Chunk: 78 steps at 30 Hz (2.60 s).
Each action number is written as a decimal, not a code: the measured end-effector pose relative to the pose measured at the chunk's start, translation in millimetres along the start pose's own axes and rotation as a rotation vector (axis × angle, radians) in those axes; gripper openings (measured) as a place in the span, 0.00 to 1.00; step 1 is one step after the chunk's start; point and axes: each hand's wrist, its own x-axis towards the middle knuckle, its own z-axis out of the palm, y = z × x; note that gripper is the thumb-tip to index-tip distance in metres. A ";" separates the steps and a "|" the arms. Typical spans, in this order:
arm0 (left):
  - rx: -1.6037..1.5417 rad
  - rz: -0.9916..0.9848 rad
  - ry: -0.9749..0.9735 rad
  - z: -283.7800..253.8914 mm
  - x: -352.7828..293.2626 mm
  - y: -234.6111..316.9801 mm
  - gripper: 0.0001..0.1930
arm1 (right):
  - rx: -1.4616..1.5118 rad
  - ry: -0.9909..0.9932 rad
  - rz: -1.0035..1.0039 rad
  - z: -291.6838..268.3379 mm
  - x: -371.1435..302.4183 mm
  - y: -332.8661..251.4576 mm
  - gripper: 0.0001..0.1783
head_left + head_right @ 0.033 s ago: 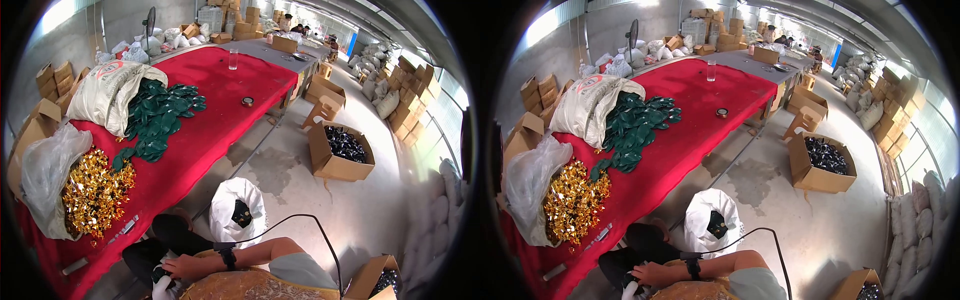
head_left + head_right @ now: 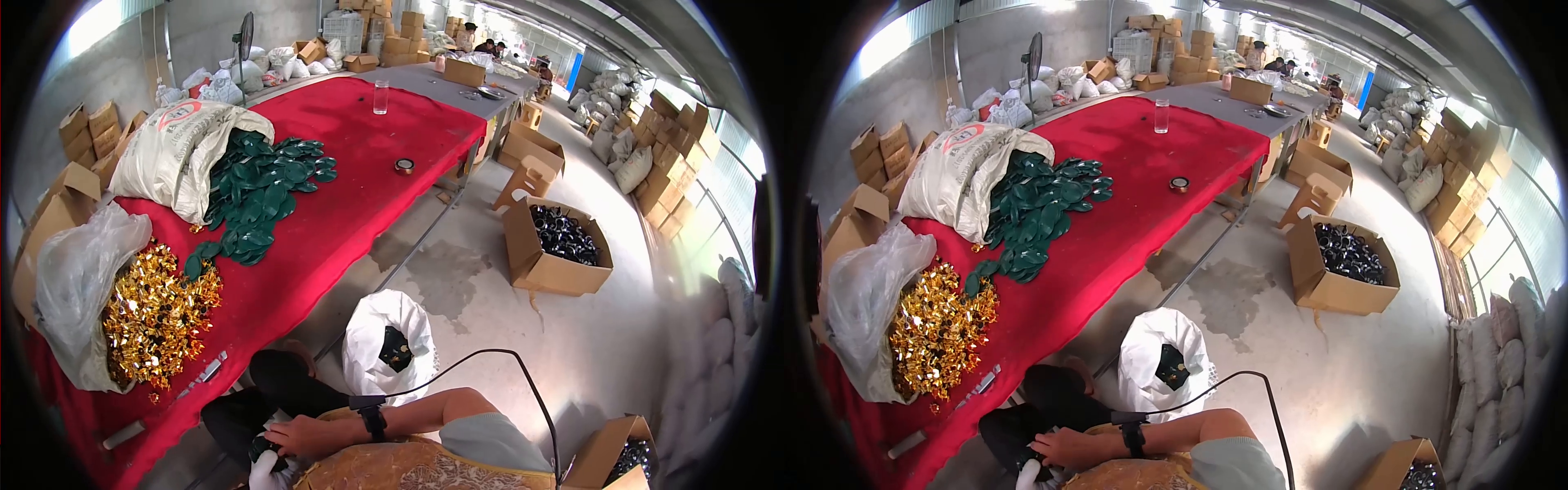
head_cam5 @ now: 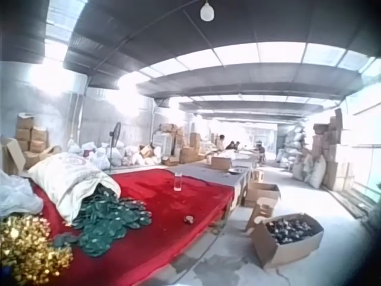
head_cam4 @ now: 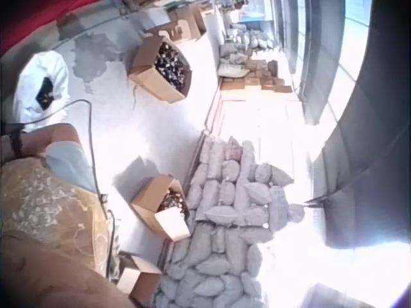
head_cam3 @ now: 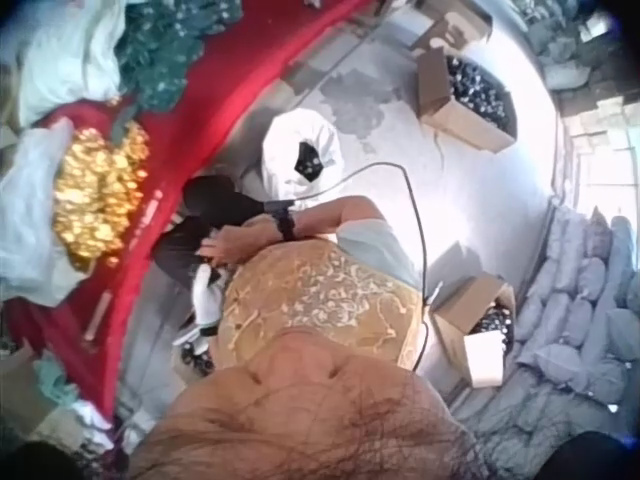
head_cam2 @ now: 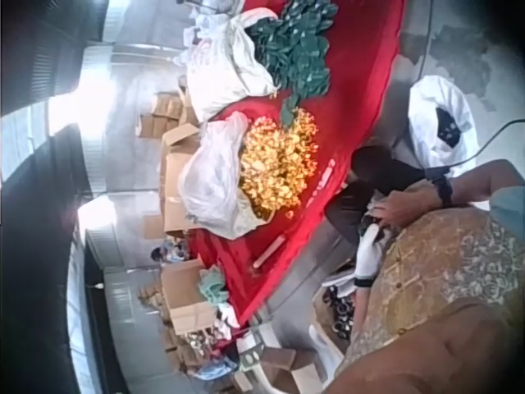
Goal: Manually assembling green and gold product components in a factory environment.
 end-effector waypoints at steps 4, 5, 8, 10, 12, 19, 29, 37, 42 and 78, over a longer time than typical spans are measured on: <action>-0.277 -0.020 -0.041 -24.3 9.4 -24.9 0.10 | -0.038 0.030 -0.045 -4.2 0.5 -4.5 0.24; -0.332 -0.008 -0.027 -30.8 12.5 -30.7 0.11 | -0.035 -0.017 -0.048 -10.8 0.4 -5.7 0.22; -0.111 0.004 -0.202 -61.2 26.3 -41.8 0.13 | -0.015 0.009 -0.056 -11.9 -0.1 -7.1 0.17; -0.095 -0.004 -0.181 -63.5 39.6 -40.0 0.21 | 0.008 0.076 -0.066 0.5 -2.6 -5.6 0.15; 0.023 0.197 -0.090 -36.2 37.4 -38.1 0.35 | 0.176 0.130 0.126 17.1 -4.3 -0.9 0.11; 1.474 0.715 -0.163 -18.2 34.5 -19.7 0.37 | 0.749 -0.144 0.706 10.2 0.9 18.1 0.21; -0.006 -0.057 -0.015 -43.2 12.3 -12.1 0.17 | -0.038 -0.054 -0.039 -0.8 10.7 10.0 0.27; -0.101 -0.200 0.004 -45.5 29.5 6.1 0.19 | 0.078 0.020 -0.071 -1.7 22.9 23.7 0.18; 0.508 0.204 -0.031 11.1 40.7 27.8 0.30 | 0.523 0.026 0.452 26.5 33.5 43.3 0.11; 1.088 0.437 -0.128 -28.1 84.6 5.6 0.31 | 0.612 -0.066 0.533 54.9 10.4 87.2 0.19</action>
